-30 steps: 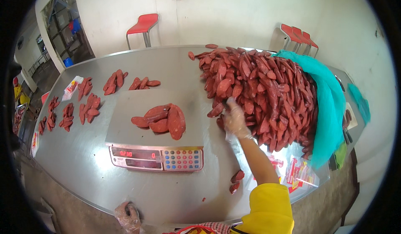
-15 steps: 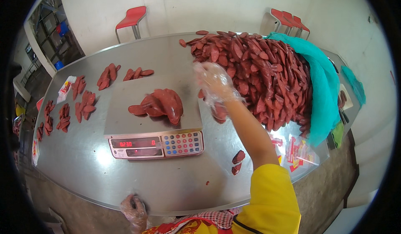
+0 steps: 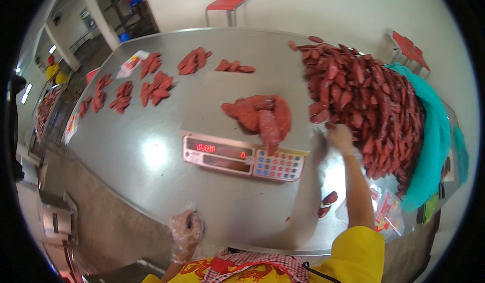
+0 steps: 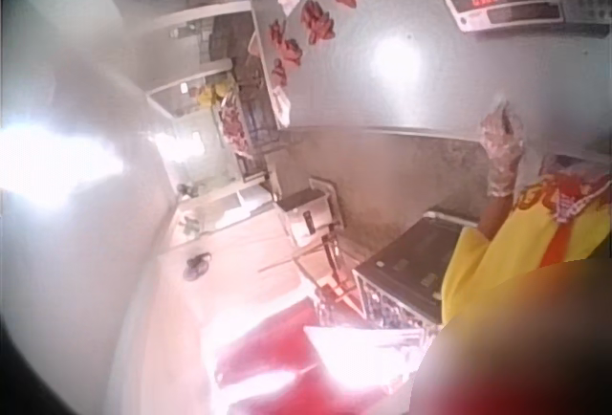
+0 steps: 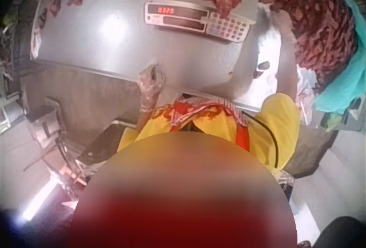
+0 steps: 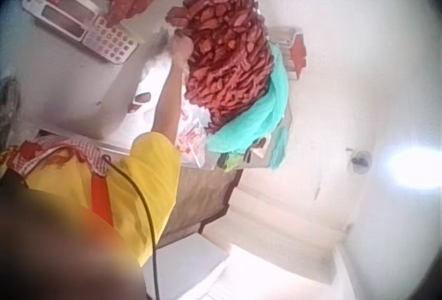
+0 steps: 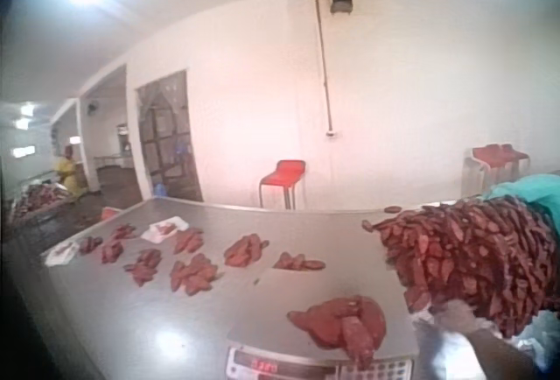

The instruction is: The person repeatedly scoops red meat pieces from a large pile on a stainless steel table, places them on a digital scale, and then transfers them into clear plastic bags. The process is repeated multiple times to create several packaged portions.

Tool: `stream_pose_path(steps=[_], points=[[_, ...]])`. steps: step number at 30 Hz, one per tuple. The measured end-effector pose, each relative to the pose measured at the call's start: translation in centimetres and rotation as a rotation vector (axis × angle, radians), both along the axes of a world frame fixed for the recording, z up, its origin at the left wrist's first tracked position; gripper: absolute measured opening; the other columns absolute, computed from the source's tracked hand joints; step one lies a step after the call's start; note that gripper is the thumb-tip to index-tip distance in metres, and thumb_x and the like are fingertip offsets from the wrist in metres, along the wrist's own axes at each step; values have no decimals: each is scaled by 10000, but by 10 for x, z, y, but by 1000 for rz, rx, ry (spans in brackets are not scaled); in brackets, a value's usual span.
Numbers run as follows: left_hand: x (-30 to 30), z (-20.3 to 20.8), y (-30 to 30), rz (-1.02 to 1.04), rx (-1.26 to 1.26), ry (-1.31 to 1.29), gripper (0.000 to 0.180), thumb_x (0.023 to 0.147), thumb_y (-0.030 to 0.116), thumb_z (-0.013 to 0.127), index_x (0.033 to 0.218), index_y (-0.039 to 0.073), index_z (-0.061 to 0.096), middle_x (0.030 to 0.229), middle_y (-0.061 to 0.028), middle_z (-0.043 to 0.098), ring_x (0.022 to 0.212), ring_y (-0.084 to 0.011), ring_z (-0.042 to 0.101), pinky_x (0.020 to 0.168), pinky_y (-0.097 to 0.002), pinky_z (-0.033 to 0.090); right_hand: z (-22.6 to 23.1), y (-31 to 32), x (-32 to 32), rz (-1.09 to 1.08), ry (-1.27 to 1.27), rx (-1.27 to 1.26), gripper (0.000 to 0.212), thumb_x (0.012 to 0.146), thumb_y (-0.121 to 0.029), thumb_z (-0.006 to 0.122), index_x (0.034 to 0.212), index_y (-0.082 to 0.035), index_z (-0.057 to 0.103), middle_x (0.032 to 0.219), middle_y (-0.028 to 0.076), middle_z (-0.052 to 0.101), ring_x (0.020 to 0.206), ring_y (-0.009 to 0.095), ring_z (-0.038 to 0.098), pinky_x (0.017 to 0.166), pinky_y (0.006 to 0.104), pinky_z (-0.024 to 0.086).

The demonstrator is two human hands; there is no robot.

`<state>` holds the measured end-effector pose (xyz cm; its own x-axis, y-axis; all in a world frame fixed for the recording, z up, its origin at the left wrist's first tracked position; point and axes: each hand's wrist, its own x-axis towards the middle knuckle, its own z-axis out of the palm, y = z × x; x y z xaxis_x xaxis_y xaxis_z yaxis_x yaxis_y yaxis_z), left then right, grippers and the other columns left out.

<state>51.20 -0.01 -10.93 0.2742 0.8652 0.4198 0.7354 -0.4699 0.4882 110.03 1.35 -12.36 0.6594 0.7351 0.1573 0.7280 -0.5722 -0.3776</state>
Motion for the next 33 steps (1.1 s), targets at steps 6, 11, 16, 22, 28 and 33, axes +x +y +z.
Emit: stream_pose_path(steps=[6, 11, 16, 22, 28, 33], points=[[-6, -1, 4, -109, 57, 6, 217, 839, 48, 699, 1054, 23, 686, 930, -162, 704, 835, -363, 662, 802, -480, 502, 55, -6, -10, 8, 351, 39, 286, 859, -232, 628, 951, 24, 717, 821, 134, 697, 736, 283, 676, 687, 390, 508], [-4, 5, 4, -85, 35, -44, 207, 848, 59, 691, 1052, 25, 683, 931, -152, 700, 836, -358, 660, 814, -480, 494, 83, -16, -36, 96, 750, 121, 174, 853, -162, 643, 892, 6, 662, 735, -33, 549, 624, 68, 497, 552, 274, 393], [-3, 1, 2, -70, 164, 69, 220, 849, 65, 692, 1067, 33, 690, 935, -151, 705, 856, -354, 659, 834, -476, 490, 94, -18, -51, 62, 887, 386, 163, 880, -156, 667, 994, -39, 659, 732, -27, 557, 593, 79, 501, 524, 262, 397], [-4, -12, -2, 29, 46, 17, 222, 854, 81, 704, 1073, 47, 699, 954, -160, 711, 895, -356, 654, 846, -483, 490, 96, -22, -53, -168, 1466, 885, 241, 916, -201, 708, 1132, -102, 669, 894, 31, 698, 657, 204, 623, 630, 335, 520], [0, -5, -2, -28, 136, 34, 278, 833, 80, 726, 1109, 47, 705, 1005, -154, 707, 919, -342, 657, 832, -461, 509, 124, -32, -61, -186, 300, 351, 194, 975, -187, 633, 1091, -38, 677, 953, 128, 707, 854, 248, 675, 751, 397, 538], [0, 3, -1, -10, -117, -40, 241, 841, 40, 701, 1080, 14, 686, 933, -191, 702, 863, -396, 636, 797, -495, 501, 146, -6, -89, 160, 363, 564, 216, 968, -202, 573, 1073, -37, 665, 829, 153, 651, 726, 239, 620, 702, 382, 491]])
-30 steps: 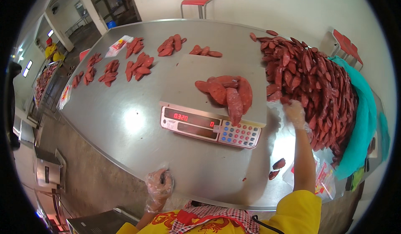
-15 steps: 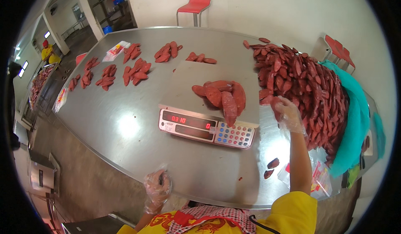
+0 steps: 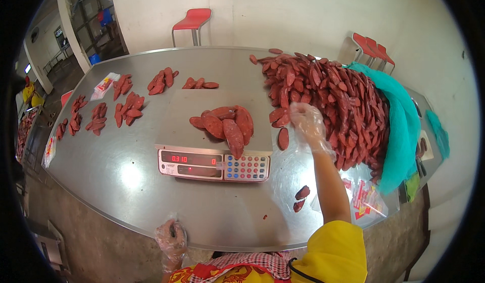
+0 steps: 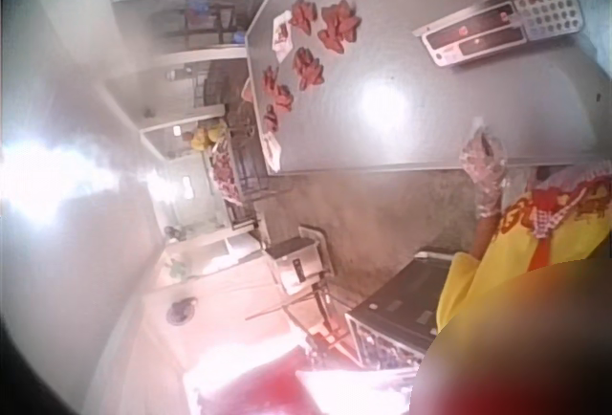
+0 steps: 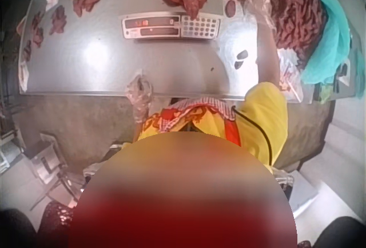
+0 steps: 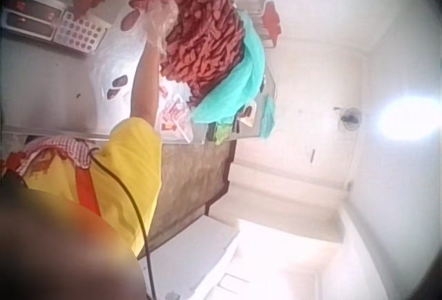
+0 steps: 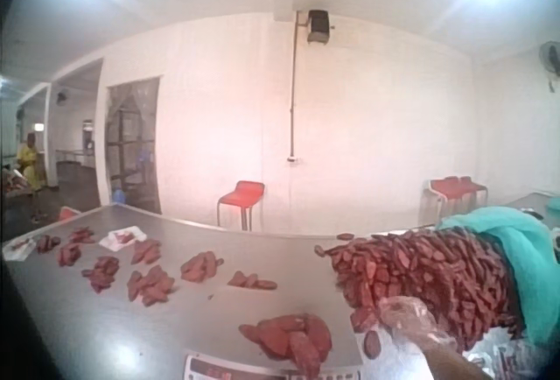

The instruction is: The person repeatedly scoops red meat pieces from a large pile on a stainless steel table, places them on a digital scale, and then transfers them into clear plastic bags. The process is repeated multiple times to create several packaged portions.

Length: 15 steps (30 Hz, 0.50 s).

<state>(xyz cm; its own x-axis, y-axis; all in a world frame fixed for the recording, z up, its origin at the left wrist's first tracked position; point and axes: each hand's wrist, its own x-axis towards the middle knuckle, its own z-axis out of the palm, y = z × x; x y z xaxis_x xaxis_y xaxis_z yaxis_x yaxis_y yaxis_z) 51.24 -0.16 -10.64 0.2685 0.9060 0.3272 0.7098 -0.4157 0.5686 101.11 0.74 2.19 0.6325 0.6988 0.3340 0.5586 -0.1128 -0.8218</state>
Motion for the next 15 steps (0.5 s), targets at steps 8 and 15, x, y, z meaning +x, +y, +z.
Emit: stream_pose_path(steps=[8, 15], points=[[-2, -2, -1, -53, 237, 5, 237, 840, 52, 701, 1073, 16, 685, 922, -194, 699, 834, -393, 640, 790, -502, 497, 12, 17, -16, -149, -140, -190, 325, 984, -341, 557, 983, -45, 691, 768, 101, 635, 711, 197, 595, 703, 381, 489], [-3, -10, -3, 67, 70, -30, 203, 859, 90, 702, 1058, 50, 700, 905, -171, 699, 824, -368, 651, 777, -490, 501, 6, 3, -19, -107, -67, -85, 492, 1032, -490, 504, 1029, -38, 698, 747, 107, 616, 693, 204, 565, 677, 392, 468]])
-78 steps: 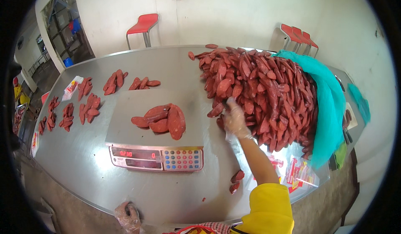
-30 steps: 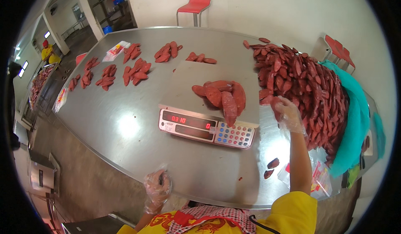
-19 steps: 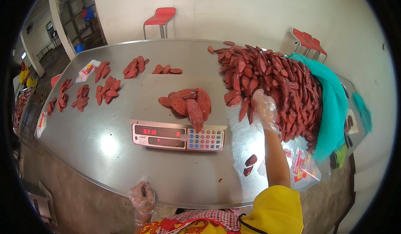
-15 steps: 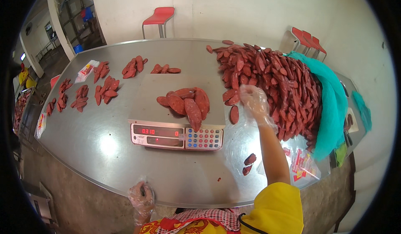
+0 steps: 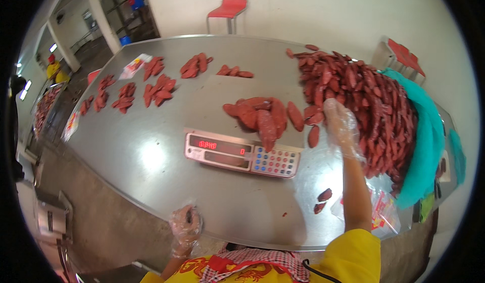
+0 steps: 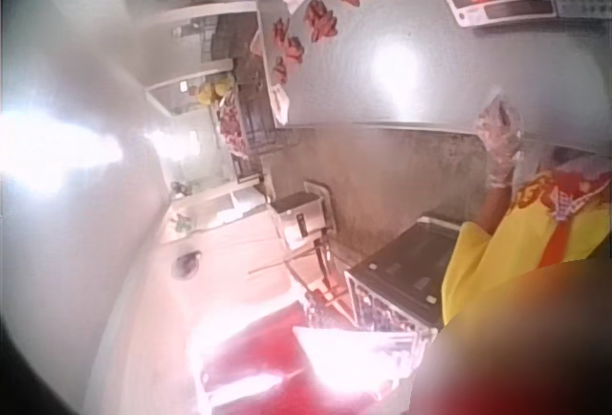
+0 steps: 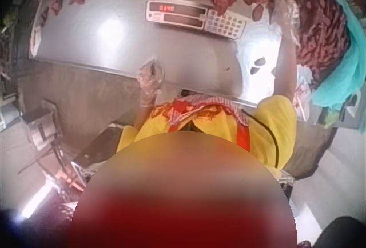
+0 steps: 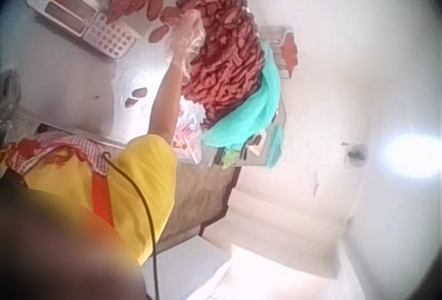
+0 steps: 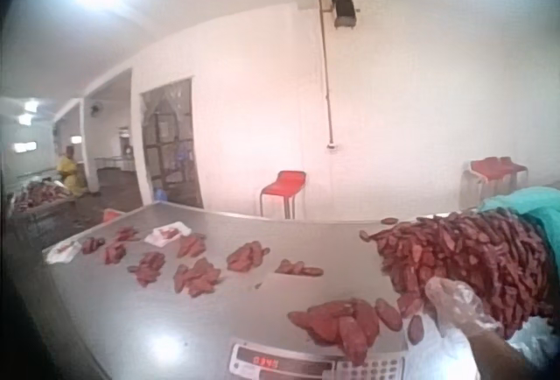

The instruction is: The person repeatedly scoops red meat pieces from a large pile on a stainless steel table, places them on a digital scale, and then transfers them into clear plastic bags. The process is repeated multiple times to create several packaged portions.

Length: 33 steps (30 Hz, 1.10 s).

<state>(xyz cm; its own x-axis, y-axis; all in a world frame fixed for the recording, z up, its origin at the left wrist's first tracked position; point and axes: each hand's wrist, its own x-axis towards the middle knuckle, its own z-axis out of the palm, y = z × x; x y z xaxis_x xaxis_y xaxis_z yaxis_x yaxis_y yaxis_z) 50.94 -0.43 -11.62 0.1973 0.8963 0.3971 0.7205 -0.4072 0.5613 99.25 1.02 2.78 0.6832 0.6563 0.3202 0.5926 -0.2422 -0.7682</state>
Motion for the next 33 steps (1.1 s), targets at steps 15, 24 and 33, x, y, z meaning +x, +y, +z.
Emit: stream_pose_path(steps=[15, 24, 33], points=[[-3, -1, 3, -132, 255, 145, 245, 833, 82, 717, 1066, 15, 681, 906, -169, 693, 833, -355, 653, 808, -478, 497, 3, 18, -25, 194, -4, -119, 373, 999, -393, 605, 1129, -55, 692, 1057, 168, 729, 1003, 310, 693, 887, 401, 505], [0, 4, 1, -109, 244, 142, 284, 816, 58, 728, 1099, 35, 717, 973, -133, 718, 872, -337, 681, 788, -444, 531, -4, 41, -87, 331, -456, -96, 531, 923, -390, 663, 1220, 49, 644, 908, 295, 683, 964, 423, 688, 793, 501, 536], [4, -14, 1, -40, 195, 31, 206, 885, 78, 707, 1079, 9, 703, 951, -197, 686, 884, -383, 642, 793, -473, 516, -46, 56, -132, 222, -344, -189, 557, 970, -223, 597, 1372, 144, 478, 1145, 315, 629, 1088, 432, 640, 901, 495, 521]])
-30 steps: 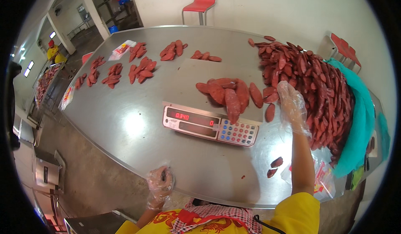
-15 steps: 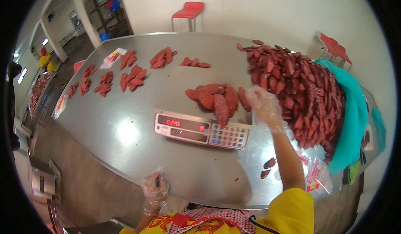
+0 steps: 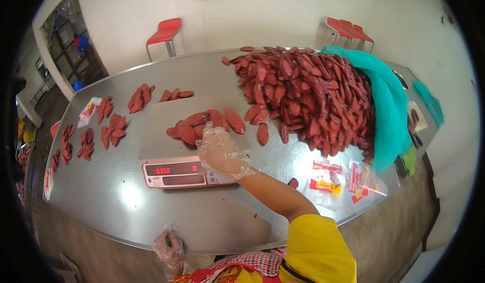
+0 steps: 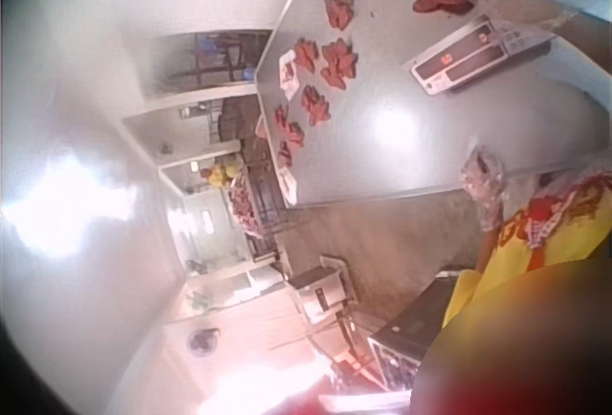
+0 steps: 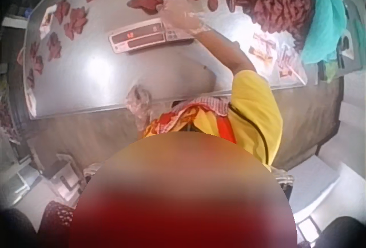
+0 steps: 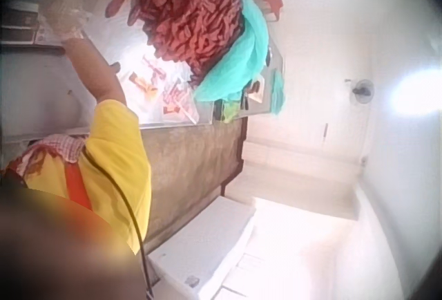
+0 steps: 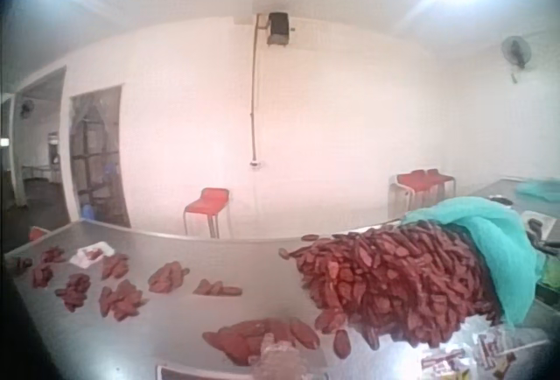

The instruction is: The person repeatedly scoops red meat pieces from a large pile on a stainless steel table, places them on a digital scale, and then transfers them into clear plastic bags. The process is repeated multiple times to create several packaged portions.

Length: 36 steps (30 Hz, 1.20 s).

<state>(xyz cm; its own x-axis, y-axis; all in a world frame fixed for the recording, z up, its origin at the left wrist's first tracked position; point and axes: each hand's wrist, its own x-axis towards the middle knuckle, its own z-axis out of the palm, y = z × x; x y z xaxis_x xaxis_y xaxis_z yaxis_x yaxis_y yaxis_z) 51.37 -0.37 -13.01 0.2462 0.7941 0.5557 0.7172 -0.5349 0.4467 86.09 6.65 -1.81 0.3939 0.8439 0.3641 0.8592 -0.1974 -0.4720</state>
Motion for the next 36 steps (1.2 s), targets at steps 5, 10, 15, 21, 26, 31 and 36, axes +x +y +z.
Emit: stream_pose_path(steps=[5, 10, 15, 21, 26, 31, 36], points=[[-5, -4, 1, -9, -10, 70, 207, 891, 70, 702, 1079, -15, 693, 952, -205, 683, 861, -389, 641, 787, -476, 515, 11, -18, 33, -66, 103, 258, 377, 967, -181, 593, 1271, 41, 607, 1124, 251, 684, 1000, 395, 686, 850, 449, 553], [-4, 3, 1, -16, -127, 29, 212, 879, 85, 709, 1064, -18, 696, 960, -210, 693, 857, -395, 644, 792, -476, 514, 23, -53, 113, -363, 294, 288, 304, 952, -261, 622, 1079, 15, 629, 873, 280, 698, 899, 470, 693, 764, 529, 533], [-2, 21, -1, -59, 111, 313, 245, 849, 96, 724, 1062, -20, 694, 965, -204, 700, 851, -386, 648, 797, -488, 506, -70, -47, 170, -339, -78, 108, 363, 931, -325, 639, 1026, 22, 593, 823, 305, 685, 863, 494, 688, 764, 582, 529], [-1, 26, 3, -62, -76, 92, 211, 843, 85, 713, 1047, 32, 712, 919, -185, 703, 834, -377, 651, 802, -483, 502, -158, -20, 199, -481, -135, -278, 315, 938, -252, 583, 1021, 49, 622, 865, 274, 700, 902, 470, 710, 788, 558, 558], [-1, 19, 2, 13, -167, -46, 205, 832, 66, 709, 1035, 43, 713, 907, -180, 707, 824, -362, 656, 800, -464, 507, -67, -34, 204, -199, -397, -251, 193, 890, -150, 624, 909, 39, 654, 914, 279, 696, 915, 452, 687, 792, 524, 557], [1, 21, 2, -23, -95, 9, 216, 829, 65, 715, 1045, 51, 715, 921, -178, 710, 816, -360, 656, 793, -463, 514, 37, -34, 146, -144, 1128, 315, 270, 958, -264, 624, 891, -12, 698, 795, 52, 667, 766, 202, 624, 676, 367, 494], [1, 24, 3, -11, -13, 60, 220, 831, 56, 713, 1050, 53, 711, 909, -169, 707, 814, -356, 654, 788, -460, 507, 71, -38, 121, -308, 552, 99, 492, 988, -454, 531, 1069, -10, 727, 881, 184, 708, 841, 276, 639, 817, 387, 488]])
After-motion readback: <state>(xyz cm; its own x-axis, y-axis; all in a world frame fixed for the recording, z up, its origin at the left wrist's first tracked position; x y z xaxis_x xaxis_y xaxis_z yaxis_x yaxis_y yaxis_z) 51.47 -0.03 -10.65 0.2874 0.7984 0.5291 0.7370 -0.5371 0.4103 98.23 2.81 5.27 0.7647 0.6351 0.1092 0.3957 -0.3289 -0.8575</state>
